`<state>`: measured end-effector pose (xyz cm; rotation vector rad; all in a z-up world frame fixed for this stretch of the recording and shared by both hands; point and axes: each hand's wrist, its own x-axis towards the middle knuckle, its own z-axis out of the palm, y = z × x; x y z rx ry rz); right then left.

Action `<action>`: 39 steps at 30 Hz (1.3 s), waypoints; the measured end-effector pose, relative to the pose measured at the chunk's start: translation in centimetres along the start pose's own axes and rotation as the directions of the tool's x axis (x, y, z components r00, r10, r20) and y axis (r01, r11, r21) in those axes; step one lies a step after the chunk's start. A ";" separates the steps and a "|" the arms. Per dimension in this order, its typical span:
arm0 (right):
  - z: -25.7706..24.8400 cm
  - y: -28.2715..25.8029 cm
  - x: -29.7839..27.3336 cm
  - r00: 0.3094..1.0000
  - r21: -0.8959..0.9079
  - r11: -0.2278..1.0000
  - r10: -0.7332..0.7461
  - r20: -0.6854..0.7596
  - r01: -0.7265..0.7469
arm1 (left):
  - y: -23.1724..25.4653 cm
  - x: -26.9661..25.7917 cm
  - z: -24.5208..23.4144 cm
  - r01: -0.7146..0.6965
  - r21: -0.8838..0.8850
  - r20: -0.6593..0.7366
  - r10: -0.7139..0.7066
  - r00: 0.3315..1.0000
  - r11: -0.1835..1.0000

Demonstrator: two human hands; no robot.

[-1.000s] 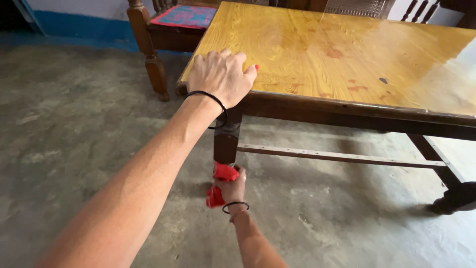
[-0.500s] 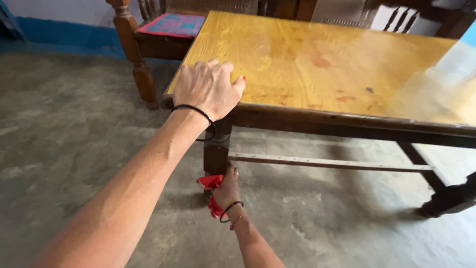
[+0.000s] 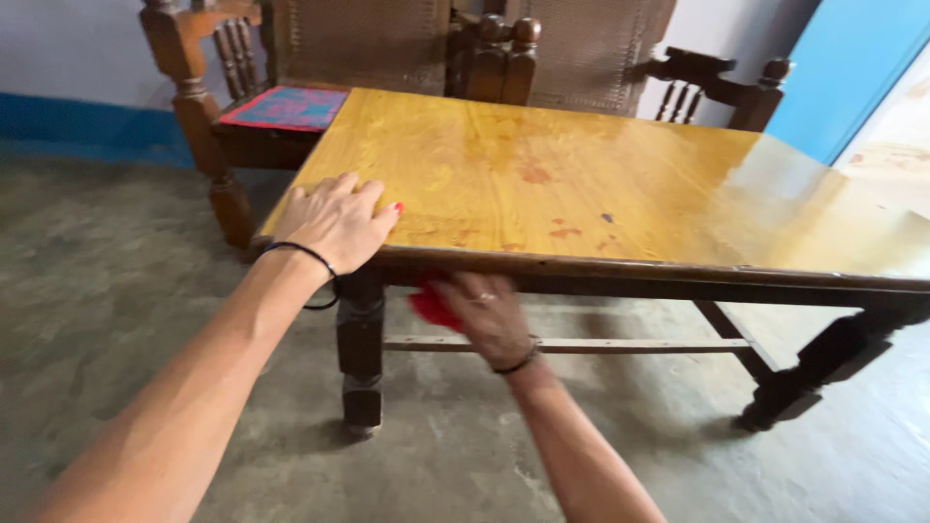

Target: The person wipes a wooden table with a red cloth. They clean the tabletop and the table legs, moving around the table to reach different areas.

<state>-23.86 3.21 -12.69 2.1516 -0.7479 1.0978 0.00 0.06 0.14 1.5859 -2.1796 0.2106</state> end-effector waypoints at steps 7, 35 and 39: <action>-6.3 10.7 -12.6 0.022 0.915 0.251 0.966 -0.258 -0.315 | 1.3 0.2 0.1 0.071 -0.027 0.053 -0.069 0.996 0.997; -11.6 18.0 -8.4 -0.237 0.911 0.268 0.907 -0.348 -0.313 | 6.4 1.8 1.5 -0.072 -0.023 0.184 0.075 0.980 0.997; -1.7 6.0 -3.4 0.168 0.446 0.483 0.797 -0.580 -0.753 | 9.3 2.3 2.5 -0.126 -0.029 0.208 0.130 0.970 0.992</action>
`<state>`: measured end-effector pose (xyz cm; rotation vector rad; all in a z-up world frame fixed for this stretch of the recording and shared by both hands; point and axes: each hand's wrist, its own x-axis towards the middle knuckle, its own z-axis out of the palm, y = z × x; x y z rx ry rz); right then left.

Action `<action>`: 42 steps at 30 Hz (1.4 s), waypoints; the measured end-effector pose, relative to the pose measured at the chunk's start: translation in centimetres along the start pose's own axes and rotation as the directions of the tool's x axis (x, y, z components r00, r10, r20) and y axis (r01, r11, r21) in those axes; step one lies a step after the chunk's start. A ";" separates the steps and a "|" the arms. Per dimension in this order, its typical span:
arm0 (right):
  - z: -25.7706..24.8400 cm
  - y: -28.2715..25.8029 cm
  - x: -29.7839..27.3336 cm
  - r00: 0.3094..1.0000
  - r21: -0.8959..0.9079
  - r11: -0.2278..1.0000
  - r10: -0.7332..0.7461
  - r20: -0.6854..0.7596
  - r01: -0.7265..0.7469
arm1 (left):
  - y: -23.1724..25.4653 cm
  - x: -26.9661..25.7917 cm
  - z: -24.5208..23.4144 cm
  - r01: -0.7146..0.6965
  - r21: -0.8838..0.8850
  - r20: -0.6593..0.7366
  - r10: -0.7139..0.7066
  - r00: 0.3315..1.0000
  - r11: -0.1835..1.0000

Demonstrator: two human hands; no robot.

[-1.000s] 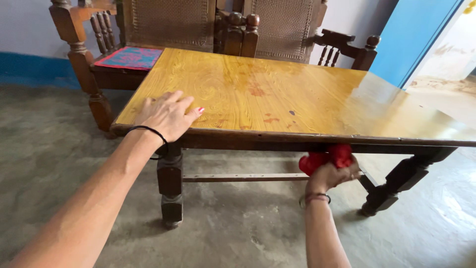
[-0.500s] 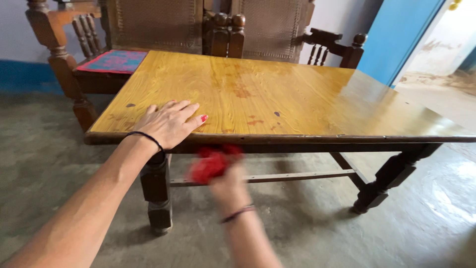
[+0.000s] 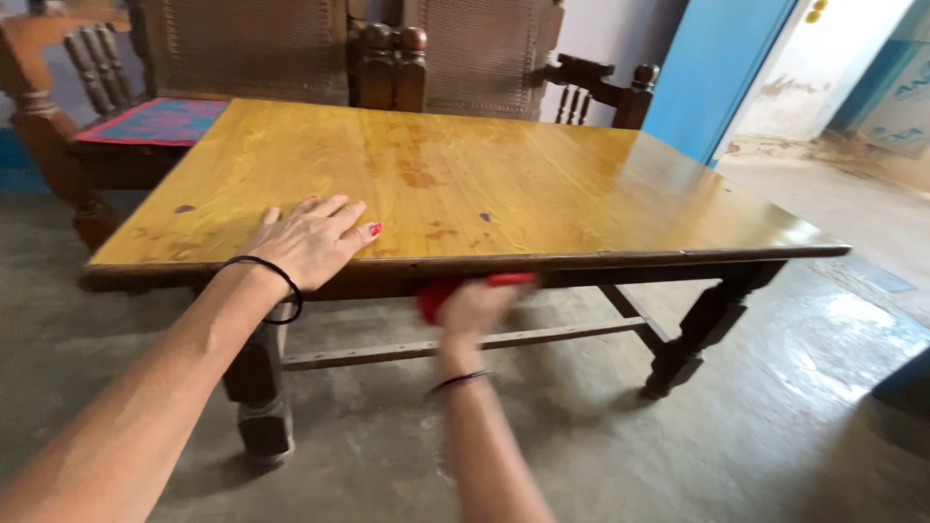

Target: The person wipes a wooden table with a red cloth. They clean the tabletop and the table legs, moving around the table to reach different areas.

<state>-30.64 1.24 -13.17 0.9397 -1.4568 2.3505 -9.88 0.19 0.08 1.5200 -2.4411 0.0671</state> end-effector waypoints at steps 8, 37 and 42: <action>-2.7 6.8 6.9 0.988 0.141 0.985 0.118 -0.103 -0.103 | 8.6 2.8 2.5 -0.227 -0.003 -0.016 0.227 0.974 0.974; -19.8 19.8 35.9 0.985 0.419 0.908 0.095 -0.143 -0.027 | 27.0 9.6 5.8 -0.307 -0.139 0.011 0.311 0.950 0.942; -13.7 18.0 26.6 0.942 0.151 0.986 0.111 -0.315 -0.065 | 31.6 13.7 6.2 -0.298 -0.113 0.097 0.309 0.946 0.948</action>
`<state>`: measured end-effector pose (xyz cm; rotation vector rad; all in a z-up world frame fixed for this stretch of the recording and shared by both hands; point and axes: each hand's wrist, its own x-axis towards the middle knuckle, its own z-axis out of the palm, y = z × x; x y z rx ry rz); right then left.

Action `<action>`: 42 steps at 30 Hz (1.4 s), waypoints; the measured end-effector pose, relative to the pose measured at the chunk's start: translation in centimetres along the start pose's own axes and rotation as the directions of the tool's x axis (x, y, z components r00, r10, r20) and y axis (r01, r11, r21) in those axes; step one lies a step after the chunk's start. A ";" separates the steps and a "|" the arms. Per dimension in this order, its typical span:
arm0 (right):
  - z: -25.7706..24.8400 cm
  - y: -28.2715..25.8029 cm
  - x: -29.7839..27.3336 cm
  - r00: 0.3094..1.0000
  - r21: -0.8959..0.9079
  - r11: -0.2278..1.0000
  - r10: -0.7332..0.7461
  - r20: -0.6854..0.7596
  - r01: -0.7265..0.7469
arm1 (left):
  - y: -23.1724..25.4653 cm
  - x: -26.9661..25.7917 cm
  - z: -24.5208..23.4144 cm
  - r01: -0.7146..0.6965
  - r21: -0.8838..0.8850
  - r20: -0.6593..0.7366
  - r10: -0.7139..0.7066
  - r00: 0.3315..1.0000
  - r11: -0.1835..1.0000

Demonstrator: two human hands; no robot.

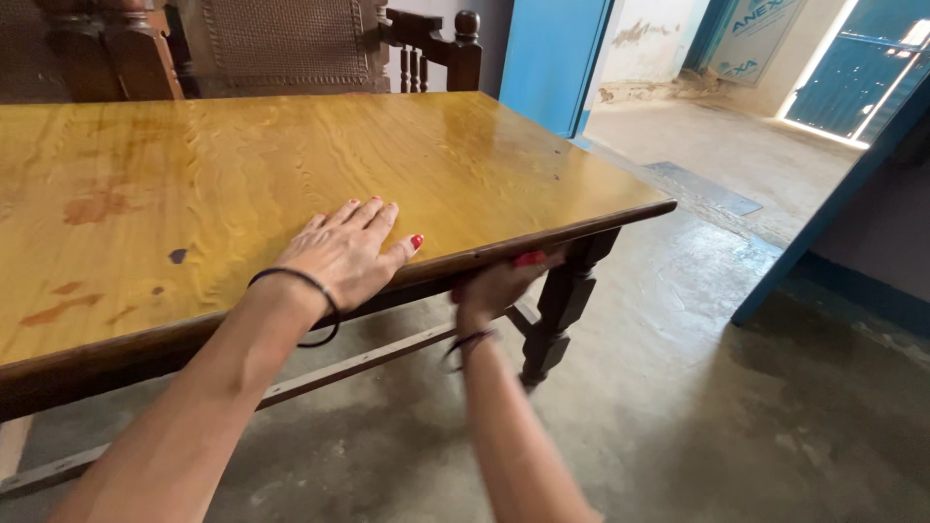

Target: The person wipes a wooden table with a red cloth. They clean the tabletop and the table legs, moving around the table to reach different areas.

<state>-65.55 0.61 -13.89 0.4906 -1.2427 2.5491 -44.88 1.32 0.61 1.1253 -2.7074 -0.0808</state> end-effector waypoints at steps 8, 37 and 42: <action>-2.4 0.9 9.0 0.995 0.149 0.984 -0.102 0.013 0.099 | 3.2 2.6 0.4 0.018 0.000 0.062 -0.018 0.998 1.000; -10.2 7.7 11.8 0.989 -0.617 0.779 -0.027 0.145 0.112 | 10.4 6.6 1.3 -0.033 0.072 0.147 0.022 0.989 0.997; -7.5 7.6 10.8 0.954 0.022 0.959 0.284 -0.095 -0.283 | 10.6 6.3 1.3 -0.015 0.055 0.146 0.007 0.989 0.998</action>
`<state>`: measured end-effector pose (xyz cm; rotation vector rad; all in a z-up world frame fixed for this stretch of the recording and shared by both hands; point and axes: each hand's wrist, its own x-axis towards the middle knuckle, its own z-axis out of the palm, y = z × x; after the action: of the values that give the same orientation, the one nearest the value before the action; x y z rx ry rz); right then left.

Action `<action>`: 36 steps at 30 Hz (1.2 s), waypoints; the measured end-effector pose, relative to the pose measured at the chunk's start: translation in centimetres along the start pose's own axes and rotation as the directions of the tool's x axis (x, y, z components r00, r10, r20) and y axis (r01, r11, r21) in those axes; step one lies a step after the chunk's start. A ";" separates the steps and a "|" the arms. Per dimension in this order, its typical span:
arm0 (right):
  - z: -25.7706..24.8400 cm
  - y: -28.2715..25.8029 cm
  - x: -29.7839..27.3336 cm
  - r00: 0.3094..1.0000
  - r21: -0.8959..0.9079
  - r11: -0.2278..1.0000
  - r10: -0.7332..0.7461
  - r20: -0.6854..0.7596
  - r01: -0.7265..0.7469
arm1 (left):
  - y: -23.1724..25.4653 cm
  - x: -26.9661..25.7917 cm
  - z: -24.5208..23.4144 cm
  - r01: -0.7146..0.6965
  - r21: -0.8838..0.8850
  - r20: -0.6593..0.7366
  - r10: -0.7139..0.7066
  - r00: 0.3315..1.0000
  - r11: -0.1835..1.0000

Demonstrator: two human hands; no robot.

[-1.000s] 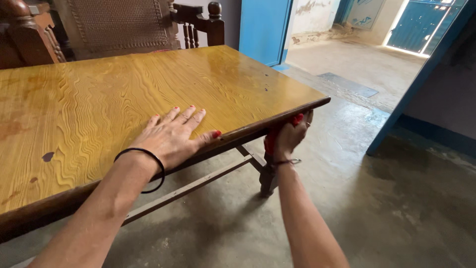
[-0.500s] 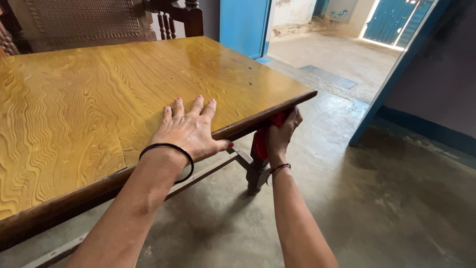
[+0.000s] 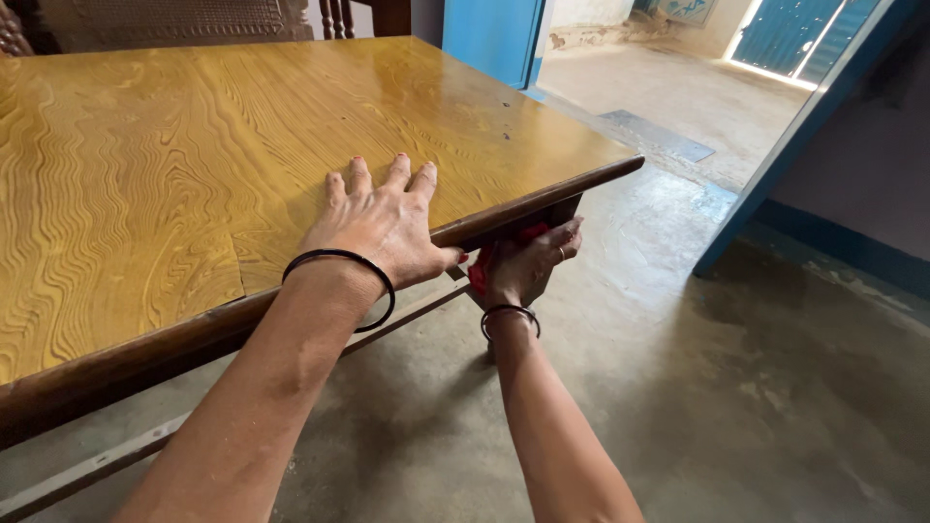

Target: The person wipes a wooden table with a red cloth. They clean the tabletop and the table legs, moving around the table to reach different areas.

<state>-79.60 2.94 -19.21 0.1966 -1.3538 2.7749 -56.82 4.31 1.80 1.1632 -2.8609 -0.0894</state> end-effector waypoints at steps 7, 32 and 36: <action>-2.5 -0.3 5.3 0.925 -0.616 0.692 -0.246 0.290 0.377 | -0.4 0.5 0.6 -0.010 -0.009 -0.002 0.010 1.000 1.000; -7.3 6.0 0.8 0.969 -0.648 0.728 -0.237 0.066 0.222 | -0.1 0.3 0.3 -0.015 -0.004 -0.014 0.015 1.000 1.000; -4.6 6.4 1.5 0.896 -0.442 0.787 -0.431 0.106 0.431 | -0.3 0.9 0.7 -0.018 0.009 -0.020 0.018 1.000 1.000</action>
<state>-82.15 2.64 -26.84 0.4210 -1.6639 2.0230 -57.31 3.56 1.07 1.1335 -2.8564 -0.0632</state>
